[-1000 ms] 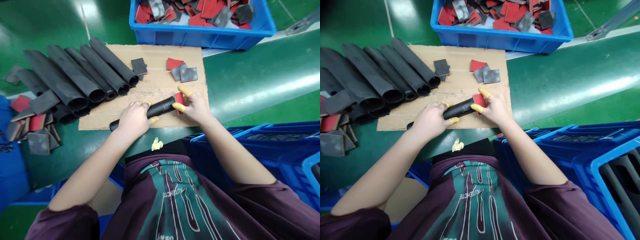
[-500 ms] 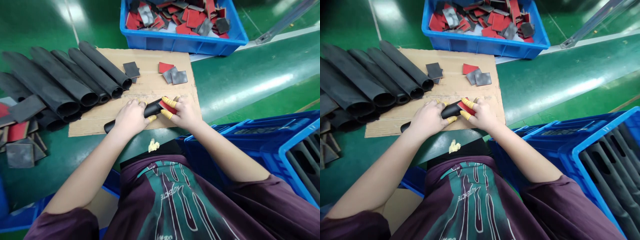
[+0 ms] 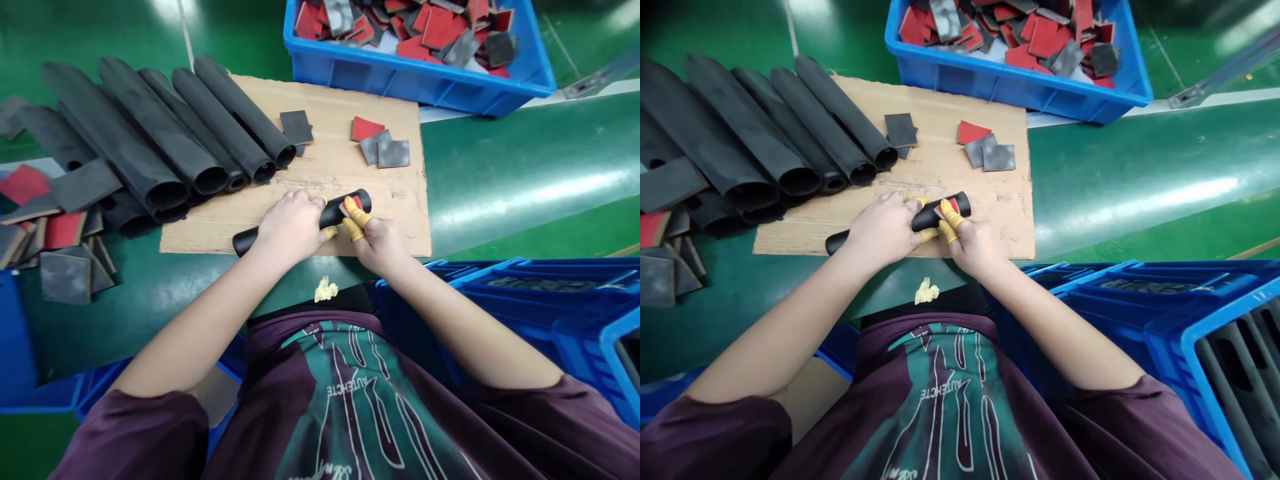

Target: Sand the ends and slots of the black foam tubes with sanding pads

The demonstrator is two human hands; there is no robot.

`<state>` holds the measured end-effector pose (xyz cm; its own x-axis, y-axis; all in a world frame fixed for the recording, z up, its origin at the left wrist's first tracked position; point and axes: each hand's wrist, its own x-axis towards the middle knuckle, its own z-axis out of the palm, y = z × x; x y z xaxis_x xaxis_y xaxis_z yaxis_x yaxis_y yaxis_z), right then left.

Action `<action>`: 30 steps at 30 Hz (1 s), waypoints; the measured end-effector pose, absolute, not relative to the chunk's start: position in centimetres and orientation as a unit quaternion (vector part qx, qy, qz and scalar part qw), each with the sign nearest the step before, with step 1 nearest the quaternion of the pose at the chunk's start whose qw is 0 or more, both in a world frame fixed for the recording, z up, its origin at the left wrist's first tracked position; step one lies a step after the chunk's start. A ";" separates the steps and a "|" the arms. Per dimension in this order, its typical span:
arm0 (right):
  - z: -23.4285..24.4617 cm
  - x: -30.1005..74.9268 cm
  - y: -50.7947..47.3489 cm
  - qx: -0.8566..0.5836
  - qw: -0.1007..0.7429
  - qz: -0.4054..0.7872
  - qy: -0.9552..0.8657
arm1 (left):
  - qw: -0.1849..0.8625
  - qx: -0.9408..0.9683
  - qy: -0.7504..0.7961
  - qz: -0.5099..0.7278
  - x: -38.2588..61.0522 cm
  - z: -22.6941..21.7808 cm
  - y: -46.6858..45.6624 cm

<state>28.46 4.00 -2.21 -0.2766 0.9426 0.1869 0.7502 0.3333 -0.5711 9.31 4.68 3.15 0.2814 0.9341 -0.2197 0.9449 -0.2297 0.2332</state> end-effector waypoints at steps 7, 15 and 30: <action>-2.3 28.3 4.1 -0.556 0.321 0.202 -0.739 | 0.175 0.778 0.603 -0.009 9.4 2.9 4.8; -2.2 28.2 4.1 -0.569 0.320 0.188 -0.734 | 0.185 0.774 0.606 0.000 9.3 2.8 4.8; -2.9 27.5 3.2 -0.545 0.321 0.273 -0.725 | 0.203 0.767 0.609 -0.010 9.4 2.6 4.9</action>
<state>27.46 3.25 -2.92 -0.2004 0.9652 0.1682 0.6148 0.2575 -0.7455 9.35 4.92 2.62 0.2575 0.9300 -0.2624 0.9380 -0.1753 0.2991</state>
